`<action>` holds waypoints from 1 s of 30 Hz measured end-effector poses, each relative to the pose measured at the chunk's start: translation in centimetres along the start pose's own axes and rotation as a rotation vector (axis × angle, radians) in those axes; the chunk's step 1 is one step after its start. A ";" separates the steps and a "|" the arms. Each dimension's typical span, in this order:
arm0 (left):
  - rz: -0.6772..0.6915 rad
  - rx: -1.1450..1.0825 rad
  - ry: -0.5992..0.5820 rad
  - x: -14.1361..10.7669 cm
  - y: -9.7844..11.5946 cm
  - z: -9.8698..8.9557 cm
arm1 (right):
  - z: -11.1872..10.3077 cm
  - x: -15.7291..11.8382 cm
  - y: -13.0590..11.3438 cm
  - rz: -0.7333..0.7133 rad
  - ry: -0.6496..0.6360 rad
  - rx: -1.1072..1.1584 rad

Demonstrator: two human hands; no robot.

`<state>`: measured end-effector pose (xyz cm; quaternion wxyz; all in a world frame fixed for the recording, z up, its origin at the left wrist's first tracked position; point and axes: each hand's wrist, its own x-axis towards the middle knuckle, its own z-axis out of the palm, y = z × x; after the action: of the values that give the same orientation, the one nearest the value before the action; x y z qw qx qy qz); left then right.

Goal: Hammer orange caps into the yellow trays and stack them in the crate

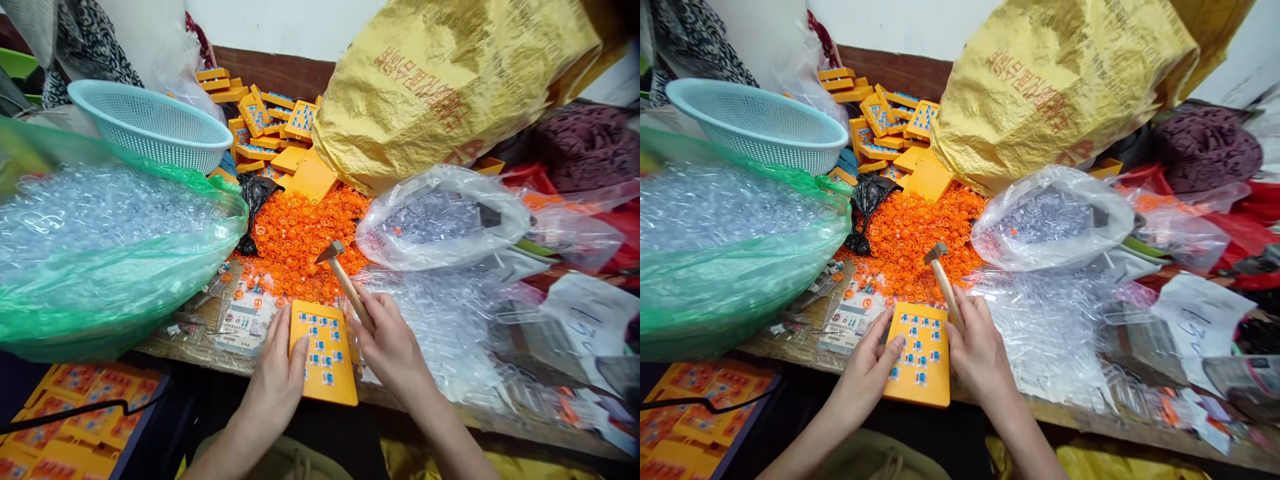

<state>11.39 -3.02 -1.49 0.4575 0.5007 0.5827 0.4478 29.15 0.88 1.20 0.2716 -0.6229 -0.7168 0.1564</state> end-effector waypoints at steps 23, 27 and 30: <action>0.510 0.622 -0.132 0.1 -1.9 -1.0 | 2.2 -5.9 0.8 0.115 0.085 0.156; 0.595 0.543 -0.009 1.8 -2.0 -2.4 | 2.0 -6.6 1.0 0.107 0.112 0.166; 0.658 0.614 0.056 4.1 -2.1 -3.2 | 1.6 -7.2 0.8 0.126 0.164 0.195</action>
<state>7.58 0.61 -3.33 0.1052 0.7596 0.5105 0.3890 29.40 -5.84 -1.97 0.3782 -0.6480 -0.6332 0.1904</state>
